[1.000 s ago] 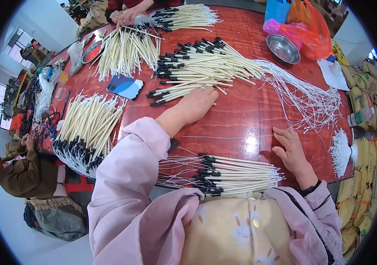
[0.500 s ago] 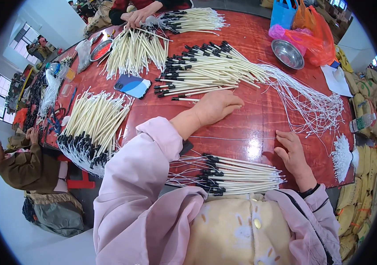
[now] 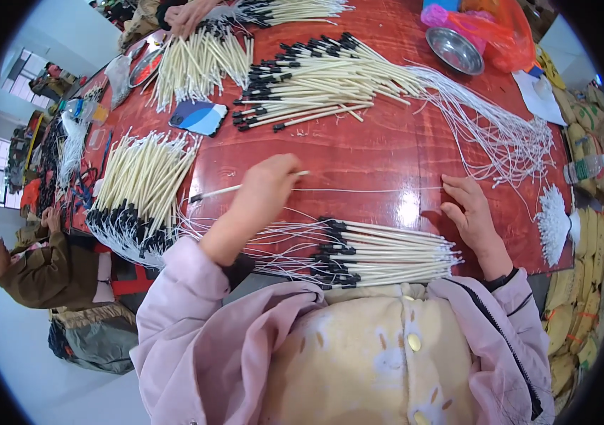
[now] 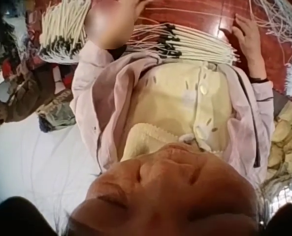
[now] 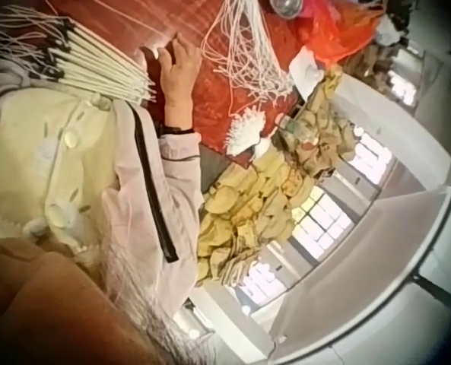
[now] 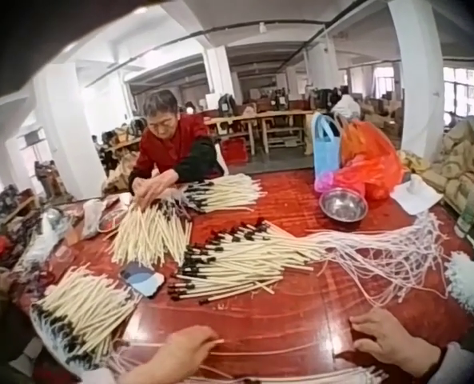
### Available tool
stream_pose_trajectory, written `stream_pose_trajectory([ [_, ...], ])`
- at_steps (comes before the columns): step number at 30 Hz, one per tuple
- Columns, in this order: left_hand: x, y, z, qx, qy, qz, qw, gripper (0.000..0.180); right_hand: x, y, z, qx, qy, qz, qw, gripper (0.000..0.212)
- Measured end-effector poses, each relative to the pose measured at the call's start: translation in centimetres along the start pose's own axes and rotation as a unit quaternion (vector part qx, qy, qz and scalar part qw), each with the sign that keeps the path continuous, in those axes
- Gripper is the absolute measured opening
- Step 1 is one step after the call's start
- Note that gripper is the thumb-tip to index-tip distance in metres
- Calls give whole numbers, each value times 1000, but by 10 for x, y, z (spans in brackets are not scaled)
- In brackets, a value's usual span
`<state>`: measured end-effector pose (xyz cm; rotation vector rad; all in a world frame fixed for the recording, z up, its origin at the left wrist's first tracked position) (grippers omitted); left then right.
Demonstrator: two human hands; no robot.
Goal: The person assembles components by hand, sliding a white tube onto a white cord and placing the completed assembly onto a stack. This process is repeated multiple times while other assemblies are moved aside on the table.
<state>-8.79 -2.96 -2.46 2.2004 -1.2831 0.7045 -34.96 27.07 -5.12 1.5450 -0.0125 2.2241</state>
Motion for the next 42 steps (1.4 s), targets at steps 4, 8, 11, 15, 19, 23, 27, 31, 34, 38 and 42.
stream_pose_trajectory([
  [4,18,-32,17,-2,44,-35,998,6,0,1,2,-2,4,4,1000,39],
  [8,13,-41,28,-3,18,-29,999,7,-2,0,2,-9,8,5,1000,40],
  [11,10,-42,28,6,4,-41,999,7,-2,0,4,-13,4,9,1000,41],
  [15,11,-40,22,2,9,-40,999,7,-3,0,5,-20,6,8,1000,40],
  [19,11,-39,18,-2,17,-37,999,7,-1,0,7,-25,-1,12,1000,40],
  [23,8,-38,22,-13,26,-30,999,8,-2,-1,6,-32,-2,13,999,41],
  [27,6,-36,21,-2,32,-25,999,8,-4,-2,5,-29,-3,13,999,43],
  [31,5,-33,19,6,32,-18,999,9,-5,-3,3,-25,-8,9,1000,44],
  [34,5,-31,19,14,33,-7,999,10,-5,-4,1,-27,0,7,1000,44],
  [38,4,-30,21,17,33,-2,999,10,-5,-5,2,-28,3,9,1000,45],
  [42,6,-30,22,15,34,-7,999,10,-5,-4,2,-29,2,8,1000,45],
])
Point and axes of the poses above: each hand's wrist, its own y-axis towards the middle knuckle, its own x-axis out of the back of the hand, z = x × y, the point moved 4 cm from there along y, towards the middle knuckle, and after that the axes turned 9 degrees about -y, right-handed, at the moved point
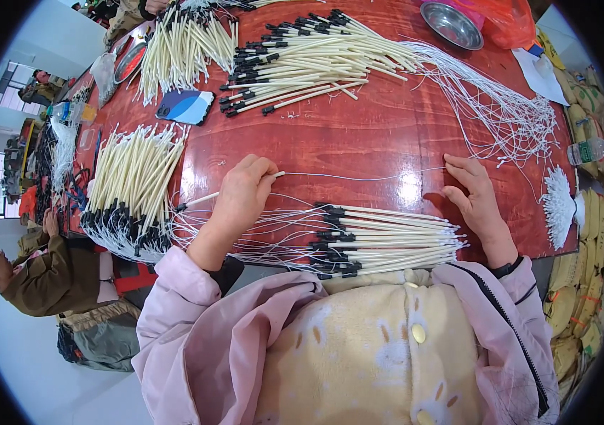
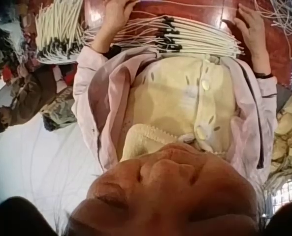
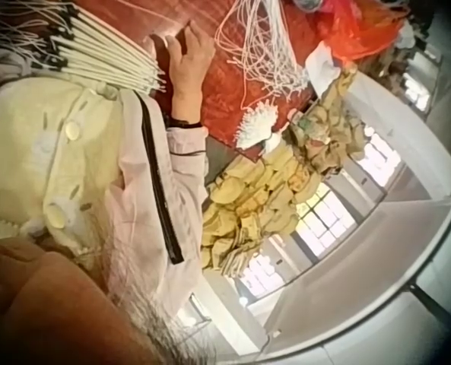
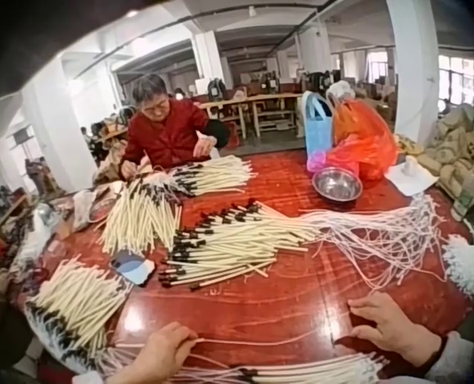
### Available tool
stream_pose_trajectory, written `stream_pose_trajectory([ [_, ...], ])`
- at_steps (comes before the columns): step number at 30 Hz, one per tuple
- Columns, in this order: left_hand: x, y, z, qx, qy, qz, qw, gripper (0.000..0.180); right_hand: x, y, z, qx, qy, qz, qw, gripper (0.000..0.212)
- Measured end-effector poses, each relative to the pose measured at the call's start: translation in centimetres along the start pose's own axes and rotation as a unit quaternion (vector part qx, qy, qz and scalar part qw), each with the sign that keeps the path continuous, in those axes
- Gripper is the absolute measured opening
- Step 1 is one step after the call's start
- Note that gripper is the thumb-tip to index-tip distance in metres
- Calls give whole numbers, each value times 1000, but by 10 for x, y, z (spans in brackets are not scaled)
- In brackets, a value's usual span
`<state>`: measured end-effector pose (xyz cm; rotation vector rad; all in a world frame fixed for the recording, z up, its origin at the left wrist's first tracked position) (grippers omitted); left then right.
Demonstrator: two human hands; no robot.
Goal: The person assembles components by hand, sliding a white tube onto a white cord and placing the completed assembly onto a stack. This process is repeated multiple times while other assemblies are moved aside on the table.
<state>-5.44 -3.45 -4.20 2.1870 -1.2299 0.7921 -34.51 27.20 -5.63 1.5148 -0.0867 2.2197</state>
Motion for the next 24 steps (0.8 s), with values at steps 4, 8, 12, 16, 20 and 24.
stream_pose_trajectory([
  [4,1,-1,-1,-3,-2,-9,1000,9,0,-1,0,-7,6,-2,1000,45],
  [8,1,-1,-1,-6,0,-12,1000,9,-1,-1,0,-7,9,-4,1000,45],
  [12,-2,0,-3,-7,0,-9,1000,9,-1,-1,0,-11,-4,3,1000,46],
  [16,-5,4,-2,-12,1,-2,1000,9,-1,0,1,-5,-7,-3,1000,46],
  [20,-14,9,-7,-27,37,7,999,8,1,0,0,0,-11,-2,1000,46],
  [24,-42,28,-22,-79,113,46,989,13,3,1,9,22,-46,29,998,49],
])
Point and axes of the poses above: each hand's wrist, its own y-axis towards the middle knuckle, its own x-axis out of the back of the hand, z = x × y, the point moved 4 cm from there along y, towards the middle knuckle, and after that the axes turned 9 degrees about -y, right-handed, at the moved point
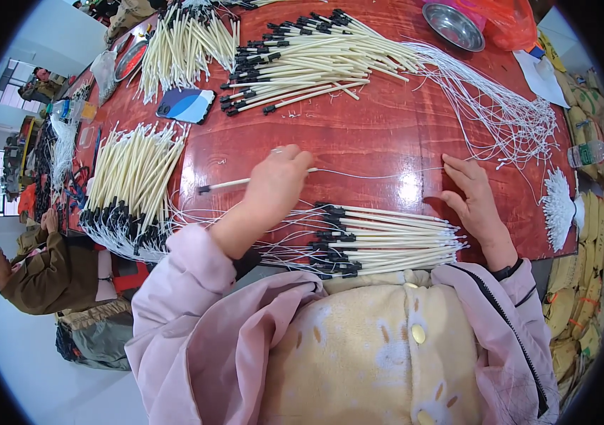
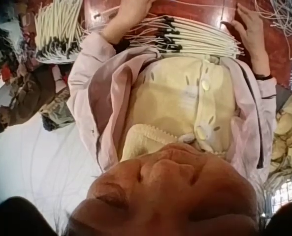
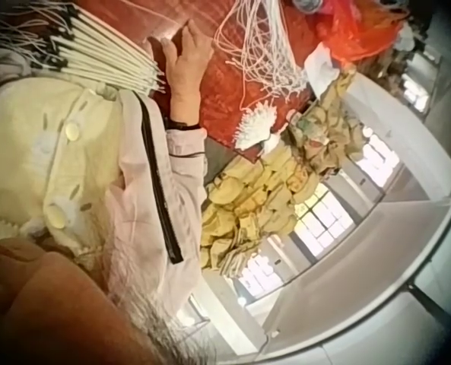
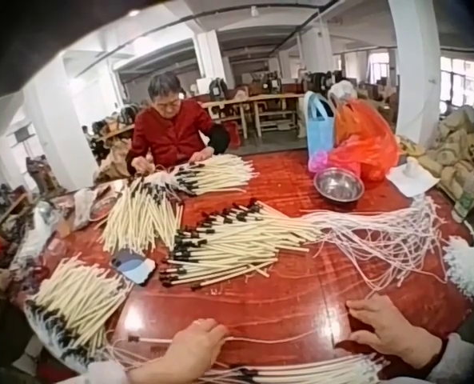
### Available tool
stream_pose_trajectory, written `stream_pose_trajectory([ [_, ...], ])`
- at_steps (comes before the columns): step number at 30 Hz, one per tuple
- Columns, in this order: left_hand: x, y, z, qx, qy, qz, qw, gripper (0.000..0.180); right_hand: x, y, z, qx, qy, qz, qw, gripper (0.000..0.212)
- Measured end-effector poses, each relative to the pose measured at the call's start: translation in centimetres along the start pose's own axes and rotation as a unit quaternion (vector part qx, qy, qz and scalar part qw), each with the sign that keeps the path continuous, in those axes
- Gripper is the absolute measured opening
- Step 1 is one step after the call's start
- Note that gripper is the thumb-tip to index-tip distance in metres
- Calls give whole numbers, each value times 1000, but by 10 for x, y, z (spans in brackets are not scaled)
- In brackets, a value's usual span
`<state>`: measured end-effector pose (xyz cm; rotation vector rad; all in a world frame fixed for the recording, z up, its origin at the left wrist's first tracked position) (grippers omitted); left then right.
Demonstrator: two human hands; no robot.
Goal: The person assembles components by hand, sliding a white tube onto a white cord and placing the completed assembly onto a stack. This process is repeated multiple times while other assemblies are moved aside on the table.
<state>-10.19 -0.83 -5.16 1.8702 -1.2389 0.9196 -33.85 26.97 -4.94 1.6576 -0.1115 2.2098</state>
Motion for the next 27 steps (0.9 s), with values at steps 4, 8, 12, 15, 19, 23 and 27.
stream_pose_trajectory([
  [4,-34,49,-45,-66,49,78,994,17,-8,10,28,70,-30,24,997,56],
  [8,-72,82,-92,-118,-16,82,989,19,-22,30,58,121,-36,79,989,61],
  [12,-75,76,-92,-110,15,105,988,22,-18,25,44,109,-21,-40,993,65],
  [15,-50,67,-75,-36,-1,72,997,24,-6,25,30,68,-23,-37,997,60],
  [19,-58,73,-84,-103,-17,68,992,25,-2,28,29,82,-43,-14,996,58],
  [23,-79,81,-96,-159,-53,66,984,22,-12,34,43,90,-68,30,993,57],
  [27,-85,87,-90,-184,5,85,979,20,-9,39,36,87,-100,42,990,54],
])
Point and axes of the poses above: each hand's wrist, its own y-axis towards the middle knuckle, its own x-axis out of the back of the hand, z = x × y, the point moved 4 cm from there along y, towards the middle knuckle, and after that the axes turned 9 degrees about -y, right-handed, at the moved point
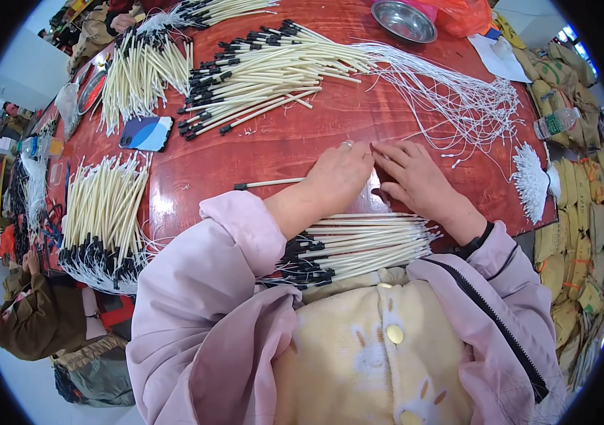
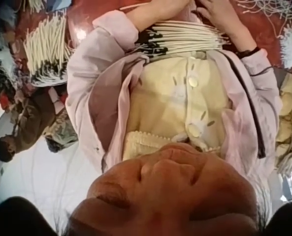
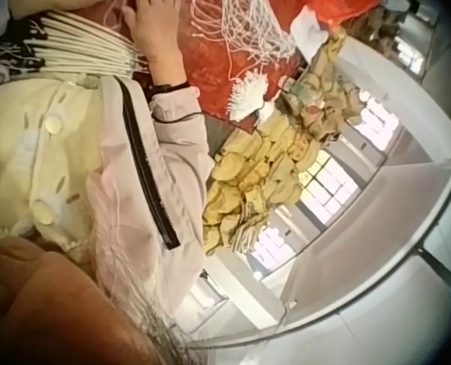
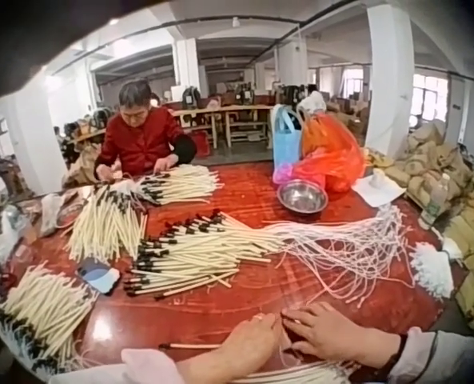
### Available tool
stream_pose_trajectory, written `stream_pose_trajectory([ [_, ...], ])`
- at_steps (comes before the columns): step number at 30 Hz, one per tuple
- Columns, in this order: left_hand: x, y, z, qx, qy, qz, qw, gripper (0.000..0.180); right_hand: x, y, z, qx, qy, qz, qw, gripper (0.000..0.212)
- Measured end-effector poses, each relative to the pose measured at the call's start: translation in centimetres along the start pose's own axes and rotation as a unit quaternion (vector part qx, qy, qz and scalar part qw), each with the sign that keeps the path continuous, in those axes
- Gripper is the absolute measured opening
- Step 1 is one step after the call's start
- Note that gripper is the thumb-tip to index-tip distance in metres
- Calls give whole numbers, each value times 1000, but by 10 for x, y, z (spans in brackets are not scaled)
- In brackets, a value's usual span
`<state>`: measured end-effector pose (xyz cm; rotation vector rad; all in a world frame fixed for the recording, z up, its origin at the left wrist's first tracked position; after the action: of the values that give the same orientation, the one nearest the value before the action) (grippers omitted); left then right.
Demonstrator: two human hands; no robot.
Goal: The person assembles components by hand, sliding a white tube onto a white cord and placing the completed assembly onto a stack. This process is repeated multiple times while other assemblies are moved aside on the table.
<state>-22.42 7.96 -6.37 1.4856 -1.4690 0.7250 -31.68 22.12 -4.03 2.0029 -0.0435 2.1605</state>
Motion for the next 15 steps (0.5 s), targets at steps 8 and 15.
stream_pose_trajectory([
  [8,12,-28,18,25,55,9,998,17,4,-66,-79,-91,-73,18,993,57],
  [15,27,-40,16,51,0,-32,998,16,14,-64,-64,-114,-66,-32,991,68],
])
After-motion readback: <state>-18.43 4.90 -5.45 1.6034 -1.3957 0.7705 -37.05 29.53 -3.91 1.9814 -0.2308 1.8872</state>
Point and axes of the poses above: each hand's wrist, its own y-axis towards the middle knuckle, its own x-axis out of the back of the hand, z = x × y, the point moved 4 cm from there along y, towards the middle knuckle, and after that the axes turned 9 degrees about -y, right-handed, at the moved point
